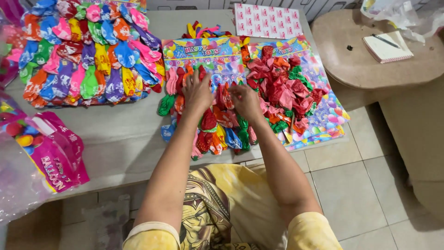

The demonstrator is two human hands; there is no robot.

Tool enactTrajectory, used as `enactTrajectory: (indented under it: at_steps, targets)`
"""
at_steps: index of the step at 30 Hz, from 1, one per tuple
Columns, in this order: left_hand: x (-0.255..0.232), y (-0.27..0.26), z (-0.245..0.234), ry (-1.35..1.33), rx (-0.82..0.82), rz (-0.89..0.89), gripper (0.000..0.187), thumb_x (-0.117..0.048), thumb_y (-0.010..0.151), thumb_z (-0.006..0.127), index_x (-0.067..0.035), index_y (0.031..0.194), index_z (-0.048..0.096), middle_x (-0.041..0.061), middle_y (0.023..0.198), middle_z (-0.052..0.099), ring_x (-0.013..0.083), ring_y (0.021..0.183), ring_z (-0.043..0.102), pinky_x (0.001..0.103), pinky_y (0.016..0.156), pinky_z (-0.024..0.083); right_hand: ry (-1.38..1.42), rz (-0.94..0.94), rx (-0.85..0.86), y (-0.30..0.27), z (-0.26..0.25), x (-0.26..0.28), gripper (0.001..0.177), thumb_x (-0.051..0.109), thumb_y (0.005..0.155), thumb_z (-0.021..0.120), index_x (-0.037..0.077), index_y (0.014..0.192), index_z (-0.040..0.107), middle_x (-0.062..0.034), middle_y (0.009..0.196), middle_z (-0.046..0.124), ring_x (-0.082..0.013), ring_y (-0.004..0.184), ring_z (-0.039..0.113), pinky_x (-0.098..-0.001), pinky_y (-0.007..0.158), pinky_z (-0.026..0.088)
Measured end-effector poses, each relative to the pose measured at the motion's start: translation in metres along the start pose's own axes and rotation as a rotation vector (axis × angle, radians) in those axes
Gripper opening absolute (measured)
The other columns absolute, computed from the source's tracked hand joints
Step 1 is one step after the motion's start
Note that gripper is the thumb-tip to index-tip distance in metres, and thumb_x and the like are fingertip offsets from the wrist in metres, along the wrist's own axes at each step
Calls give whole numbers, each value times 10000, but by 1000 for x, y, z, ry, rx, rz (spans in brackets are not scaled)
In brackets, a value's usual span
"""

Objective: Manually arranging and attaching colorful balloons onto cardboard display cards for retail packaging.

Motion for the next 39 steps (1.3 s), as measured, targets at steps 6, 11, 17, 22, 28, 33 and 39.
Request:
enactTrajectory:
  at_steps: [6,11,17,22,28,33,39]
  targets:
    - [-34,17,33,-160,12,25,494,-219,990,538,-286,1479,519,134,1532,447,390,1451,377,673,1077,385,107,130,-281,-18,-98,12,235,223,893,660,325,1061,790,40,965,770,-249,974,730,-435,876,569]
    - [-71,-7,70,-225,24,199,472,-125,970,551,-228,1429,583,192,1462,519,418,1417,432,643,1054,424,102,203,-429,-22,-129,-65,210,185,907,680,247,1071,796,-20,967,783,-255,950,749,-407,846,581]
    - [-71,-12,94,-164,74,283,534,-40,904,594,-188,1418,597,199,1439,533,418,1420,419,633,1070,402,-39,291,-284,-35,-123,-112,411,346,759,837,209,1139,766,-29,929,746,-258,940,730,-446,870,562]
    - [-62,-10,100,-184,82,279,499,-22,906,586,-163,1382,628,215,1404,550,425,1401,434,626,1075,394,-216,345,-270,-32,-104,-148,256,372,850,758,235,1063,801,-73,858,736,-383,930,707,-520,879,550]
    - [-38,12,131,-129,55,239,423,-183,963,599,-218,1384,599,149,1414,538,383,1394,445,600,1073,411,140,337,-604,-31,-139,-109,171,370,946,713,227,975,803,-15,721,697,-160,753,692,-371,742,523]
    - [-34,14,105,-329,-57,225,369,-166,956,597,-240,1310,668,122,1287,643,365,1284,587,554,1045,469,599,89,-464,-27,-142,1,53,165,967,746,115,954,740,-31,749,656,-109,755,608,-269,687,499]
    - [-12,22,42,-1151,-86,-161,392,-173,960,605,-99,1343,641,229,1160,719,346,1107,726,415,856,618,586,-36,-135,6,-72,38,140,130,942,737,50,1052,772,-61,737,673,-124,761,595,-299,693,506]
Point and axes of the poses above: each hand's wrist, its own y-axis towards the middle knuckle, its own z-axis out of the palm, x = y × z, the point moved 1 cm from there along y, towards the middle knuckle
